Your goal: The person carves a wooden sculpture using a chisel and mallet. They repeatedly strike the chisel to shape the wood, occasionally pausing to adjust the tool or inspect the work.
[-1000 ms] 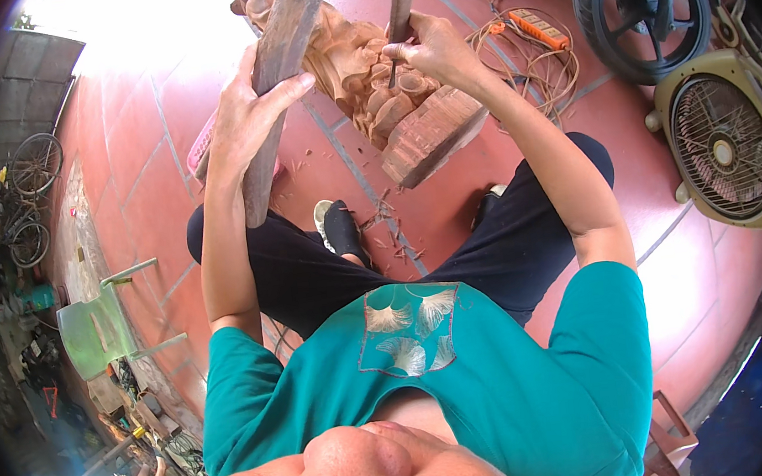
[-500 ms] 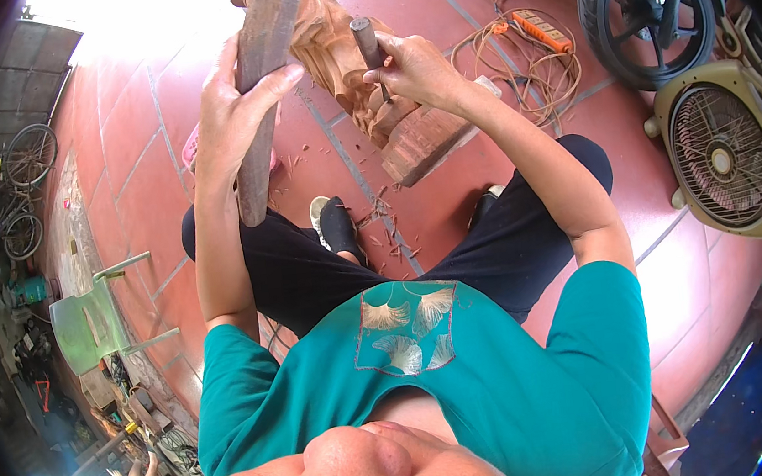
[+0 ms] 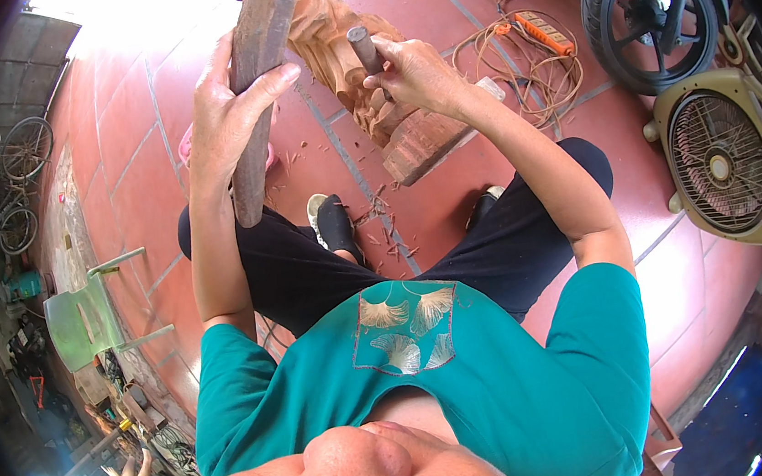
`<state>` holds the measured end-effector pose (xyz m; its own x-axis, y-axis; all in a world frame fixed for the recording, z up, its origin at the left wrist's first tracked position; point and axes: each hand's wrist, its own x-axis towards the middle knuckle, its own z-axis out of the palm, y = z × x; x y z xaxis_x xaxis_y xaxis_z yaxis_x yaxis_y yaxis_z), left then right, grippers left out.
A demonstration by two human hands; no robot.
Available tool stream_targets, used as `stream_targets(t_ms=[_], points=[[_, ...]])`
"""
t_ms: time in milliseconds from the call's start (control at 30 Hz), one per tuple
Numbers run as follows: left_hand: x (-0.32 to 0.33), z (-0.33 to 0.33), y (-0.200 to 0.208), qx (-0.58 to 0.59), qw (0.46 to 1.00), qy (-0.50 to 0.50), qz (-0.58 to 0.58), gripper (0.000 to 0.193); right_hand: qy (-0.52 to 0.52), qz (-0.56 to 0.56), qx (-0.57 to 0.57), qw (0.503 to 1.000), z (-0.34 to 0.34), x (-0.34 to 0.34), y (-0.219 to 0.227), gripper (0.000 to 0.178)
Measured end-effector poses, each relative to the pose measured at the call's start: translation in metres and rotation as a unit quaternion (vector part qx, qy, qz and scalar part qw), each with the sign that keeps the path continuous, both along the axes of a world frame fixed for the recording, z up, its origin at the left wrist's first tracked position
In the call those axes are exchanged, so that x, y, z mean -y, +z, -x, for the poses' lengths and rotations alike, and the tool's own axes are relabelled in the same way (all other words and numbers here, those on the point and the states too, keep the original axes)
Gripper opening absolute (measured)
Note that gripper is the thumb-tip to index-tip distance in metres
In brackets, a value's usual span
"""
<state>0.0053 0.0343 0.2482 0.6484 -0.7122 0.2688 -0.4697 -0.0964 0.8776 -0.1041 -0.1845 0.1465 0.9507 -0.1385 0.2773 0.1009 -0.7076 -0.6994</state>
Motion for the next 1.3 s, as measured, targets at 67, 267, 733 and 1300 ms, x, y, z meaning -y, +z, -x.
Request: stream_targets(t_ms=[67, 267, 733, 1300], points=[[-0.001, 0.001, 0.001, -0.003, 1.000, -0.002, 0.001, 0.058, 0.007, 0.019, 0.012, 1.000, -0.001, 0.001, -0.005, 0.028], [0.003, 0.006, -0.008, 0.067, 0.996, -0.012, -0.062, 0.068, 0.019, 0.044, 0.034, 0.998, -0.003, -0.001, -0.016, 0.030], [0.003, 0.015, -0.005, 0.011, 0.992, -0.009, -0.122, 0.077, 0.023, 0.035, 0.047, 0.998, -0.004, 0.003, -0.014, 0.029], [0.001, -0.001, -0.025, 0.093, 0.988, -0.008, -0.120, 0.074, -0.041, -0.101, 0.000, 0.994, -0.001, 0.019, -0.019, 0.028]])
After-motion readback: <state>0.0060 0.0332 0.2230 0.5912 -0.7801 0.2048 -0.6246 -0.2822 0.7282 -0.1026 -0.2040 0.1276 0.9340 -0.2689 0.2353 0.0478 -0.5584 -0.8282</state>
